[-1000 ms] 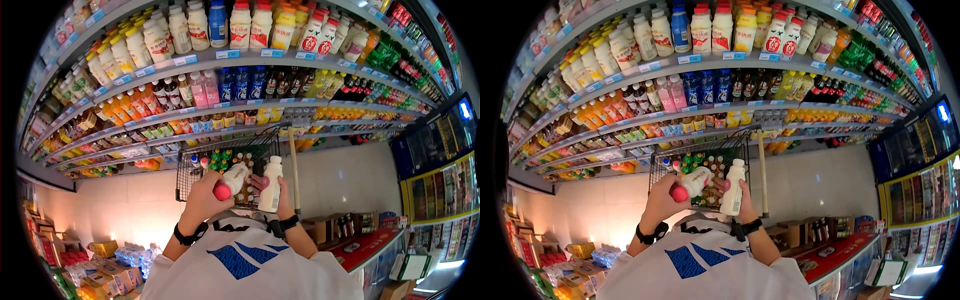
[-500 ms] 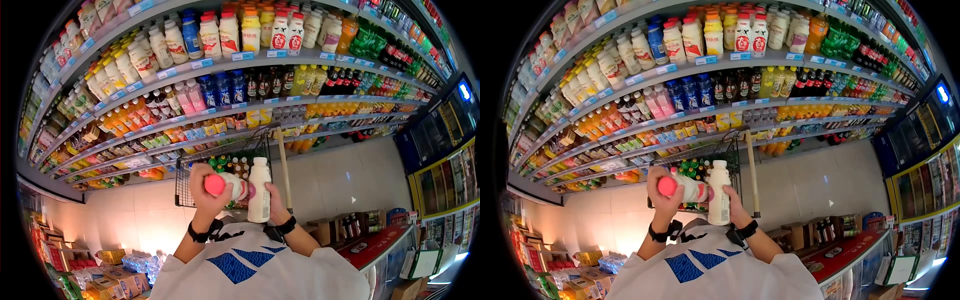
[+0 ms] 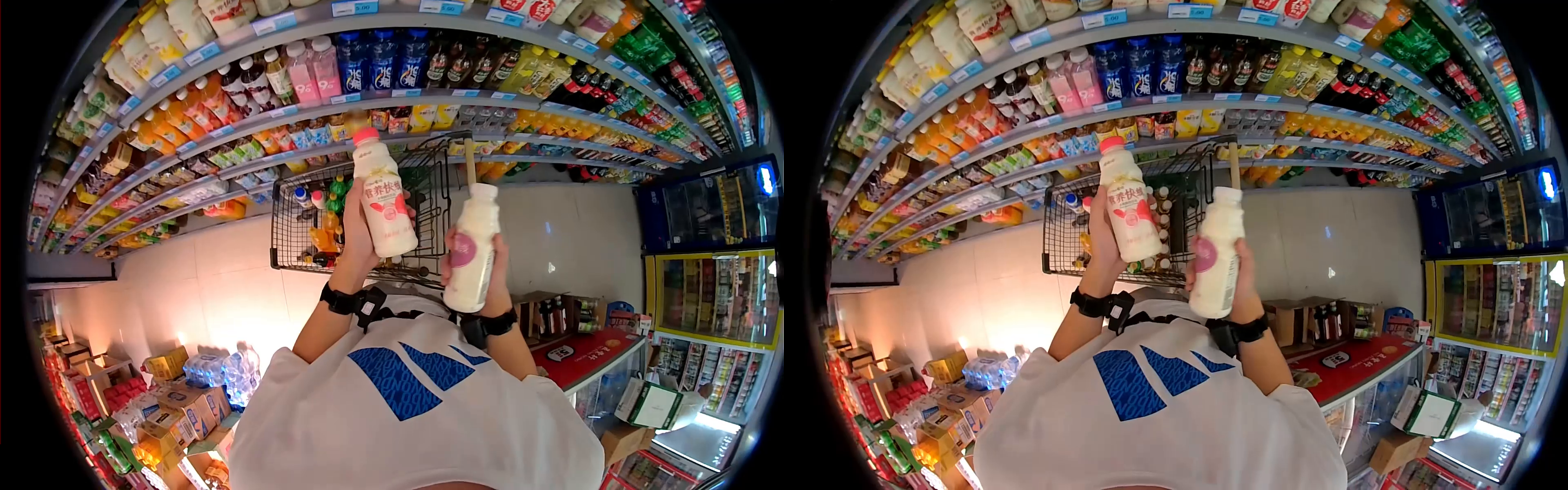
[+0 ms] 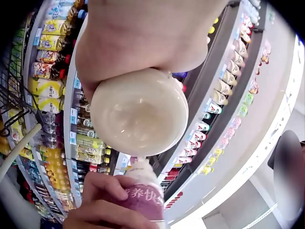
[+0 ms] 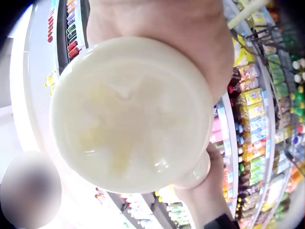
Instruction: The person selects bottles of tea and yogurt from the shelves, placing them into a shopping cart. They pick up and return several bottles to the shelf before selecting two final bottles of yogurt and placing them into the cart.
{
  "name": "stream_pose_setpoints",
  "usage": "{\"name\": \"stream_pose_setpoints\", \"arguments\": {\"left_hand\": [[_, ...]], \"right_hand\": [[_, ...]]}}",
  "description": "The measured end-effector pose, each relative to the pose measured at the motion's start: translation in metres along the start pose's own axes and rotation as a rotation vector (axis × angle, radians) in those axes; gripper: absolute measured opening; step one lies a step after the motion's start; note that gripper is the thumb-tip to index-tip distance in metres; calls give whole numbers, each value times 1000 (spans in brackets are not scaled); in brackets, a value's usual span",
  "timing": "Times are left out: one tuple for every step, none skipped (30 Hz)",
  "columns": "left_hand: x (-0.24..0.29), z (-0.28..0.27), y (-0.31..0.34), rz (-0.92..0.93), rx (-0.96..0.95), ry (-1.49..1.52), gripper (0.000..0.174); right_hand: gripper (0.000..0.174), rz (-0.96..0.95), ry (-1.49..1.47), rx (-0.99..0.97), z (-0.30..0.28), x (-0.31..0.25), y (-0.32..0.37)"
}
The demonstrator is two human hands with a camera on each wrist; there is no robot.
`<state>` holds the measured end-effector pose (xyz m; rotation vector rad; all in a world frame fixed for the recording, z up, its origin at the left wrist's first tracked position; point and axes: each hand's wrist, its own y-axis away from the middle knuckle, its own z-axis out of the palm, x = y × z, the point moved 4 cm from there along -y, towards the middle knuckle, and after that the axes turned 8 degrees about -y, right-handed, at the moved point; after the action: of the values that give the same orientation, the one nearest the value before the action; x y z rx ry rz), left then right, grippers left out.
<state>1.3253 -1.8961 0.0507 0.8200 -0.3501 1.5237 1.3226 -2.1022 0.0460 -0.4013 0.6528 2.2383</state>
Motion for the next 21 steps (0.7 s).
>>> {"name": "stream_pose_setpoints", "arguments": {"left_hand": [[1,-2,-3,-4,-53,50,57],[-3,-11,-8,-11,-54,59,57],[-15,-24,-13,-45,-64,80,58],[-24,-33,-22,-66,-93,96,59],[-34,-42,-29,-46,14,84,62],[-33,-34,-30,-65,-4,94,63],[-43,-43,-34,-96,-43,30,64],[-55,-49,-36,-127,-28,-5,59],[-63,-54,-39,-119,34,-113,51],[-53,-40,-35,-90,38,-208,44],[-54,-33,-34,-65,19,-227,42],[-57,-28,-33,-46,8,-247,42],[-61,-23,-33,-31,6,-257,42],[-68,-17,-33,-13,19,-272,42],[-74,-11,-33,5,35,-287,43],[-81,-3,-34,18,40,-296,43],[-88,7,-33,0,52,-292,44],[-98,15,-34,-16,64,-290,45],[-108,24,-37,13,92,-299,46],[-118,35,-39,27,104,-307,46],[-124,58,-35,18,103,-250,44]], "right_hand": [[79,-23,-38,37,-3,-4,-3],[78,-60,-124,-4,-15,-8,-6],[76,-74,-217,28,-15,-11,-6],[73,-100,-303,42,-12,-16,-6],[69,-132,-237,76,-16,-23,-8],[66,-174,-174,111,-27,-27,-7],[61,-184,-173,122,-45,-30,-7],[57,-199,-208,123,-55,-34,-7],[53,-196,-303,127,-54,-39,-4],[52,-219,-300,89,-65,-45,-7],[52,-241,-267,127,-67,-55,-7],[52,-259,-238,171,-69,-64,-6],[52,-260,-242,153,-77,-71,-9],[54,-257,-254,183,-87,-79,-12],[55,-253,-265,212,-98,-88,-15],[55,-246,-270,196,-108,-99,-17],[55,-245,-292,172,-114,-111,-18],[55,-242,-315,146,-120,-124,-19],[55,-231,-321,129,-129,-138,-20],[53,-223,-316,88,-138,-154,-18],[51,-212,-309,50,-149,-172,-14]]}}
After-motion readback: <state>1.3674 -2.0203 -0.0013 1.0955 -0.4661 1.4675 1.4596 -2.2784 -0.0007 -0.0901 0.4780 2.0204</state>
